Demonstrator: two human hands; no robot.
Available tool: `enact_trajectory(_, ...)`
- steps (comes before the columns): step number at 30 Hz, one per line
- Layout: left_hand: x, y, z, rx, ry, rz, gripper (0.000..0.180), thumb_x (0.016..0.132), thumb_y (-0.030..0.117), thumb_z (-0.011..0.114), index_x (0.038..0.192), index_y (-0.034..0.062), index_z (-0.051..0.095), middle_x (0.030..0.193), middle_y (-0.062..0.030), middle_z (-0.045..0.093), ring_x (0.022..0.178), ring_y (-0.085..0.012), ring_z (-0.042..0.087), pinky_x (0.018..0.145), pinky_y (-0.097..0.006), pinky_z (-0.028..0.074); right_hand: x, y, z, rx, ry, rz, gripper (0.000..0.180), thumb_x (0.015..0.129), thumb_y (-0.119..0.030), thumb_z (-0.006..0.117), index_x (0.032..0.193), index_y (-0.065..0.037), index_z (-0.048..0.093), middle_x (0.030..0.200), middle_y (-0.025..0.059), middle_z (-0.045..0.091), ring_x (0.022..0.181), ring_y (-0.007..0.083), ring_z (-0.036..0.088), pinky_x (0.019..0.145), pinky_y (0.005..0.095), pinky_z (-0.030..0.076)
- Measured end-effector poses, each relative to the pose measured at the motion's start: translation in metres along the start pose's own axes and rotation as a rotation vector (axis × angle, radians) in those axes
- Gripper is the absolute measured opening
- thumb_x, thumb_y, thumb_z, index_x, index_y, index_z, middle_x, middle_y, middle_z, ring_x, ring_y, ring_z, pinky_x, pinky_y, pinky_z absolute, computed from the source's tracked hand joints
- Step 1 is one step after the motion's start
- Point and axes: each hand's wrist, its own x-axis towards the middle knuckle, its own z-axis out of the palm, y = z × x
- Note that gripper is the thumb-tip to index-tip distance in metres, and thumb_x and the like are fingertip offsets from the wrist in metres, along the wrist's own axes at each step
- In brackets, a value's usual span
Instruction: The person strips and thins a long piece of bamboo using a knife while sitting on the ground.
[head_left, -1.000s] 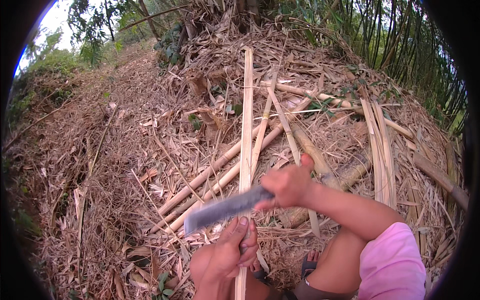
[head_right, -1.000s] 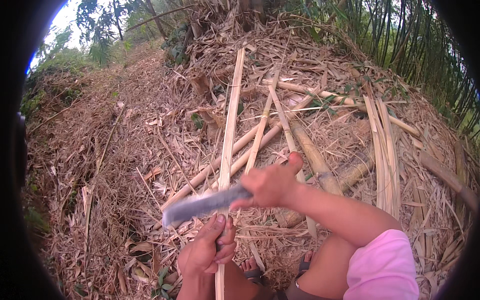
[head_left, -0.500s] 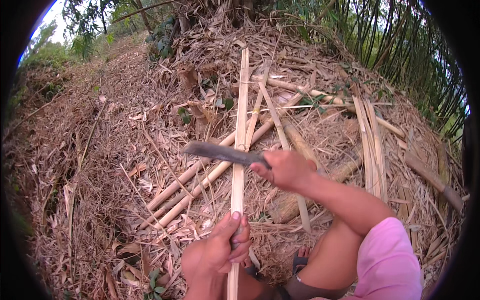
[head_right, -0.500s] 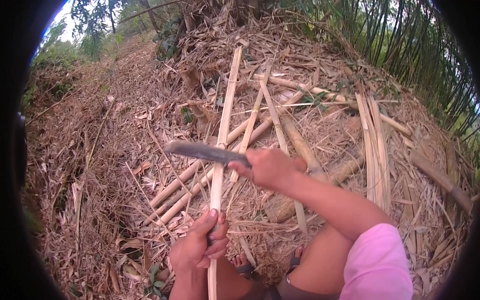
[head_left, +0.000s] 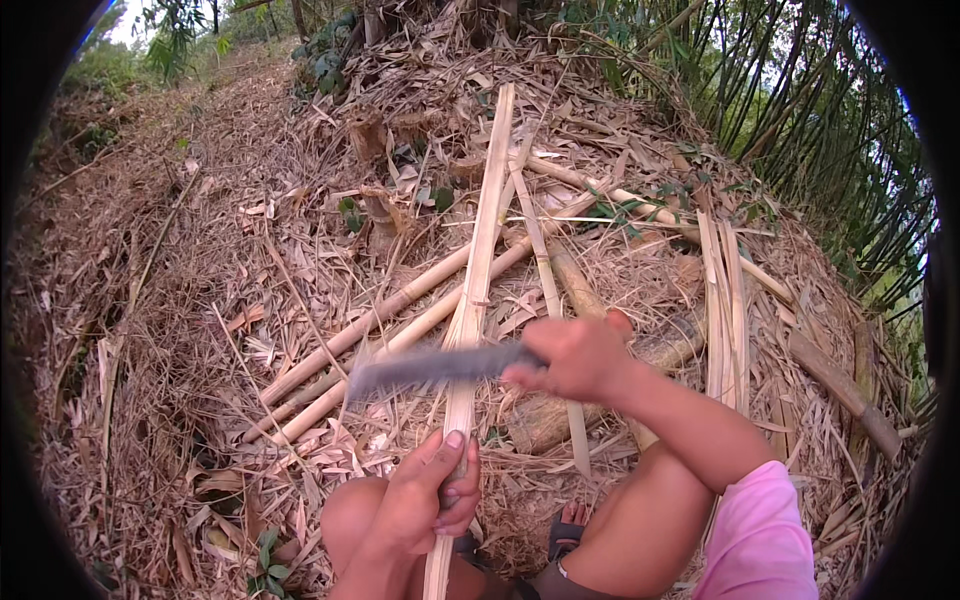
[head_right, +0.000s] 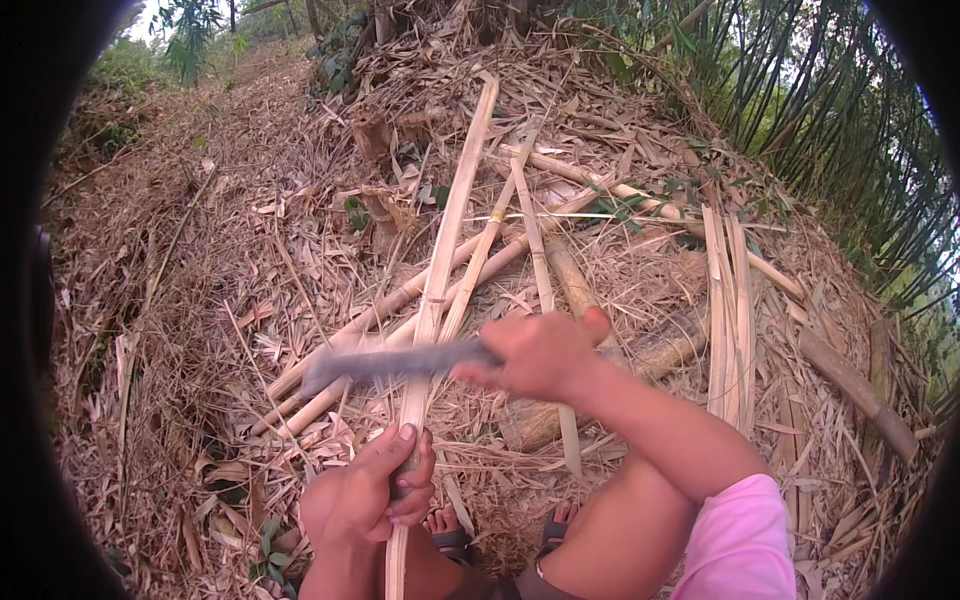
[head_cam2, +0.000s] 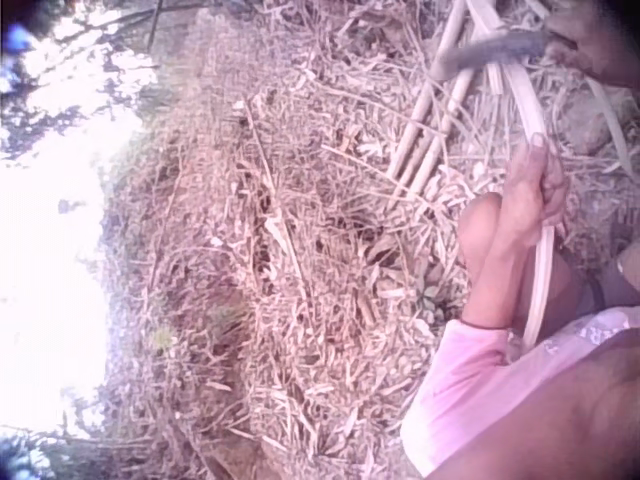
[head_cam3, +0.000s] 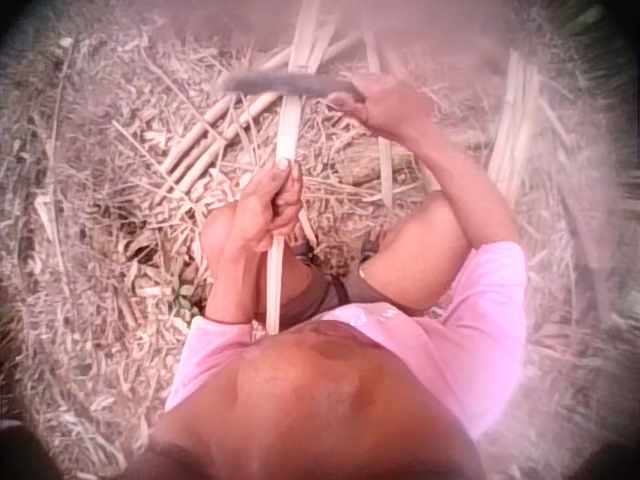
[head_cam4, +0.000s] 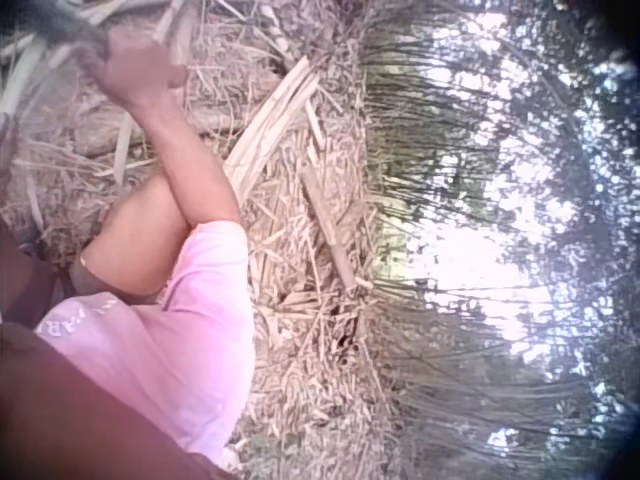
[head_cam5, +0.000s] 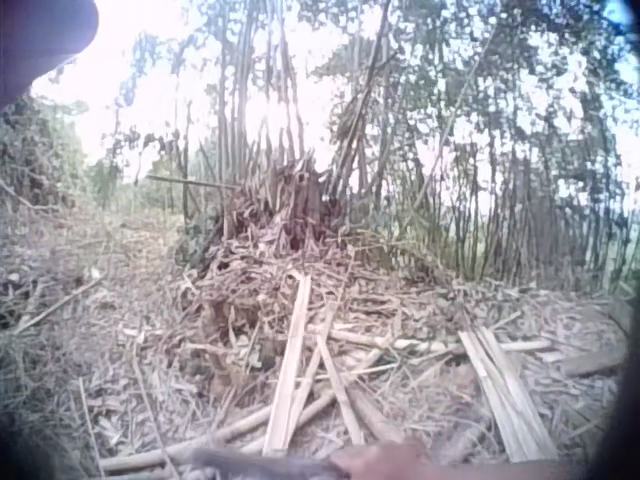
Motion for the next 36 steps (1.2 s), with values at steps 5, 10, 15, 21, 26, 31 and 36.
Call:
enact_trajectory(5,-0.005,0.000,0.004,-0.107,-0.015,-0.088,0.027,0.105,0.034,0.037,0.097,0.0106,0.047,0.061,0.0006,0.035,0.037,-0.0071,0.024,0.033,-0.023,0.021,0.006,-0.005,0.013,0.031,-0.015,-0.071,0.065,0.089,-0.070,0.045,0.067,-0.009,0.054,0.060,0.0104,0.057,0.051,0.0299,0.060,0.048,0.0406,0.048)
enact_trajectory(10,0.004,-0.001,0.001,-0.137,-0.101,-0.087,0.028,0.106,0.035,0.036,0.094,0.0117,0.046,0.060,0.0004,0.034,0.036,-0.0065,0.023,0.032,-0.022,0.020,0.014,0.004,0.014,0.081,-0.003,0.135,0.065,0.089,-0.070,0.045,0.066,-0.010,0.055,0.059,0.0114,0.058,0.051,0.0308,0.061,0.049,0.0424,0.049)
enact_trajectory(15,0.004,-0.001,0.005,-0.150,-0.078,-0.126,0.033,0.106,0.039,0.034,0.093,0.0118,0.046,0.058,0.0013,0.033,0.036,-0.0063,0.022,0.031,-0.022,0.019,0.019,0.053,0.029,-0.078,0.124,0.108,0.060,0.092,-0.064,0.047,0.067,-0.010,0.055,0.061,0.0104,0.058,0.052,0.0316,0.060,0.049,0.0440,0.046)
enact_trajectory(21,-0.003,0.002,0.003,-0.153,-0.072,-0.126,0.033,0.105,0.041,0.035,0.093,0.0130,0.047,0.057,0.0010,0.032,0.035,-0.0068,0.021,0.031,-0.024,0.018,0.006,0.046,0.032,0.204,0.131,0.100,0.058,0.090,-0.062,0.052,0.070,-0.007,0.057,0.062,0.0102,0.056,0.051,0.0317,0.059,0.048,0.0416,0.047)
enact_trajectory(26,-0.003,0.014,-0.010,-0.124,0.059,-0.111,0.032,0.105,0.040,0.036,0.096,0.0129,0.049,0.057,0.0006,0.033,0.035,-0.0067,0.021,0.032,-0.023,0.018,0.015,-0.019,0.026,0.077,-0.038,-0.184,0.062,0.083,-0.068,0.056,0.070,-0.007,0.054,0.061,0.0096,0.054,0.054,0.0281,0.061,0.048,0.0383,0.048)
enact_trajectory(31,-0.017,0.022,-0.007,-0.084,0.052,-0.030,0.030,0.106,0.036,0.032,0.103,0.0122,0.050,0.057,0.0008,0.033,0.035,-0.0075,0.023,0.032,-0.023,0.018,0.022,-0.037,0.026,0.195,-0.111,-0.134,0.065,0.079,-0.070,0.059,0.076,-0.004,0.058,0.070,0.0105,0.059,0.056,0.0294,0.063,0.050,0.0402,0.051)
enact_trajectory(36,-0.017,0.019,-0.010,-0.076,0.090,0.117,0.021,0.105,0.026,0.038,0.112,0.0084,0.047,0.067,-0.0042,0.046,0.038,-0.0103,0.035,0.033,-0.023,0.029,0.022,-0.052,0.012,0.208,-0.229,-0.031,0.064,0.081,-0.065,0.062,0.085,-0.001,0.063,0.075,0.0142,0.063,0.064,0.0352,0.066,0.060,0.0444,0.054)
